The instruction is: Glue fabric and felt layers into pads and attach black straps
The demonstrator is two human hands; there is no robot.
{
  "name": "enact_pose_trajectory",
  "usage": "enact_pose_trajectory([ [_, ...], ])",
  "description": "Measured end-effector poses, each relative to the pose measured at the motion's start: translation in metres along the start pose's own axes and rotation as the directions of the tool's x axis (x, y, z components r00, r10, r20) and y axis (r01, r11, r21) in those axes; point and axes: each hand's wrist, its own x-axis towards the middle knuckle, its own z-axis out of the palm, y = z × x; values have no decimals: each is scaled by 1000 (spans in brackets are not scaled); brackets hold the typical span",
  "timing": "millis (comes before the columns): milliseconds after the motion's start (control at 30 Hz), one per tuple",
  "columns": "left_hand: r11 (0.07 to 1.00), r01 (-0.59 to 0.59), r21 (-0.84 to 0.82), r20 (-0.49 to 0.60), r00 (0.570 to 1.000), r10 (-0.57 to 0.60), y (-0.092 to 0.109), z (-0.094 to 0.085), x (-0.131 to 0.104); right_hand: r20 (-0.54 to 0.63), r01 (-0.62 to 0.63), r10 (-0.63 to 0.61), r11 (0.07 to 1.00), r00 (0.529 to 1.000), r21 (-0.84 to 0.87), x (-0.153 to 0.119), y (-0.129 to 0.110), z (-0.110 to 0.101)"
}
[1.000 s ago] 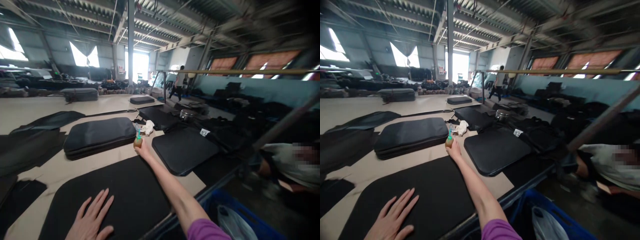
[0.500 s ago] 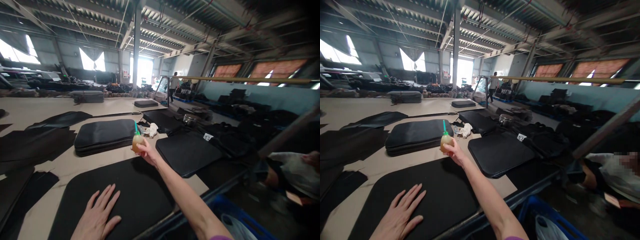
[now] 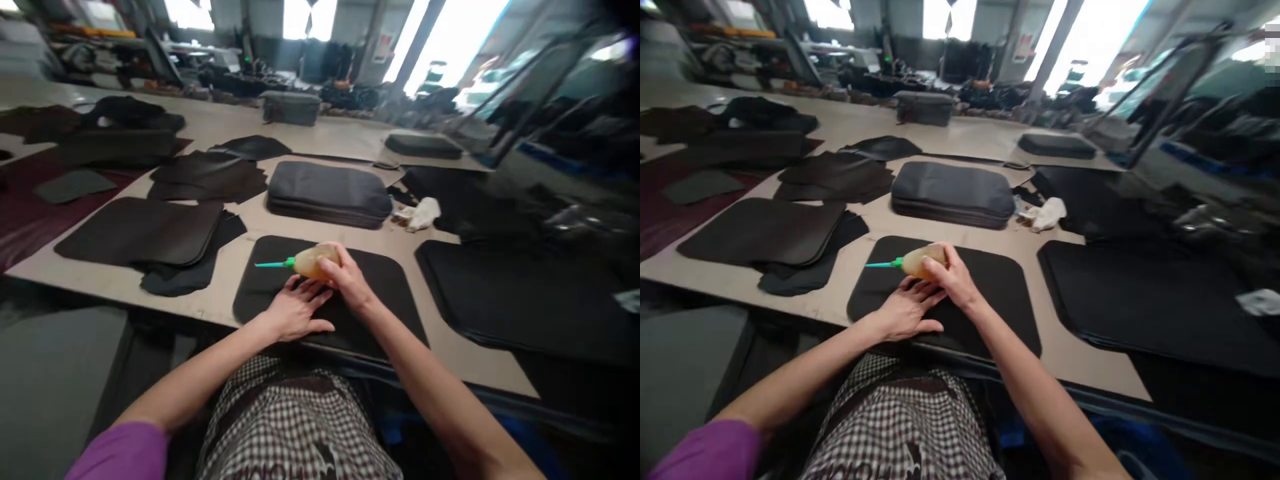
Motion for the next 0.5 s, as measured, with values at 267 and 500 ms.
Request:
enact_pose_trajectory([
  [267, 997, 45, -62, -4, 999, -45, 3, 10, -4, 166, 122, -87, 970, 982, -211, -10, 5, 25],
  [500, 977, 110, -182, 60, 993, -101, 3, 23, -5, 296, 315, -220, 893, 929, -323, -9, -4, 43],
])
